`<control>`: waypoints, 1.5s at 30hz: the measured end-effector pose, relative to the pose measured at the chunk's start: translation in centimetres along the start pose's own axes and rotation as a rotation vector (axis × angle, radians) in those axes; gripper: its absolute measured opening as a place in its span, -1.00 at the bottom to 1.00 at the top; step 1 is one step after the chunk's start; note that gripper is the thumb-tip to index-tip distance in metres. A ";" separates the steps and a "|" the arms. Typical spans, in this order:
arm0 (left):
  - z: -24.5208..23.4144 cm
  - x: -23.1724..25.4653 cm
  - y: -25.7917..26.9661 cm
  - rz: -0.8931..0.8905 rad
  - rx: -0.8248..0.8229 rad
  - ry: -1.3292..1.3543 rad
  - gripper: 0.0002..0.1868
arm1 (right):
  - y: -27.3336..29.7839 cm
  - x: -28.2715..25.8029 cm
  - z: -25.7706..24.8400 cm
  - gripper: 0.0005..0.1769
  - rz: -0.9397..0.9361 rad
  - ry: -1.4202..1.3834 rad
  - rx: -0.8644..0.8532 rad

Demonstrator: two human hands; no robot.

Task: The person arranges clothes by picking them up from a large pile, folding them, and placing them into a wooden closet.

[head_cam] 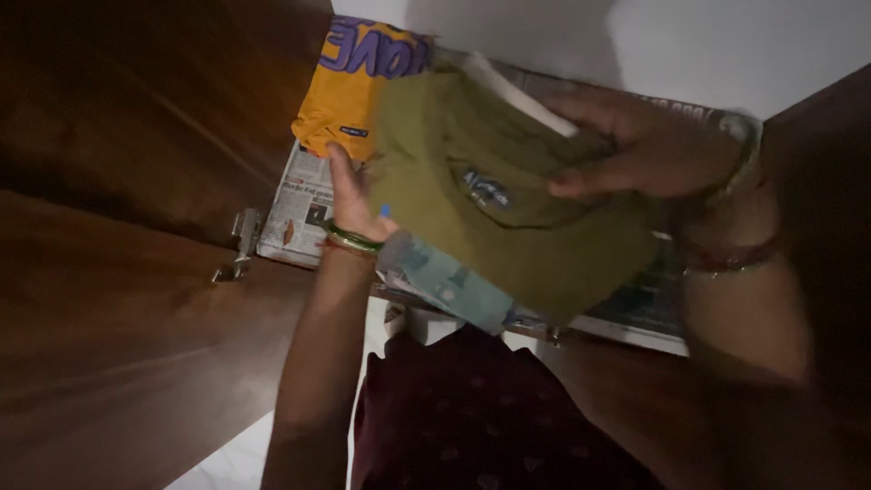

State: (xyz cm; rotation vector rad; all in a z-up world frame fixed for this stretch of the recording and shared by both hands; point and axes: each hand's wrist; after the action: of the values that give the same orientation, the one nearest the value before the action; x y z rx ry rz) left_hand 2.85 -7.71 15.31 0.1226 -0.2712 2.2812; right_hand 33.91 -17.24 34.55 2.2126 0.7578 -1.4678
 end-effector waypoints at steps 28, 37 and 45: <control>2.8 -20.6 8.8 0.423 0.967 -0.856 0.32 | -7.8 20.6 7.9 -0.55 0.076 0.852 0.402; 3.4 -20.7 8.3 0.341 1.123 -0.909 0.20 | -7.8 20.9 8.8 -0.55 0.095 0.918 0.503; 1.2 -22.6 12.0 0.678 1.232 -1.016 0.06 | -1.3 20.3 6.2 -0.19 0.366 0.638 0.651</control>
State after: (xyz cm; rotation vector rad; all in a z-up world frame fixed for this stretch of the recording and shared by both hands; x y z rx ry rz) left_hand 8.79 -32.20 10.60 2.0696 0.7411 2.4634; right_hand 34.91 -15.26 13.38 3.1589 -0.0187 -0.8895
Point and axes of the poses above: each hand's wrist, its own y-axis away from the middle knuckle, its own z-axis out of the palm, x = y × z, and after that the axes turned 9 degrees about y, right-handed
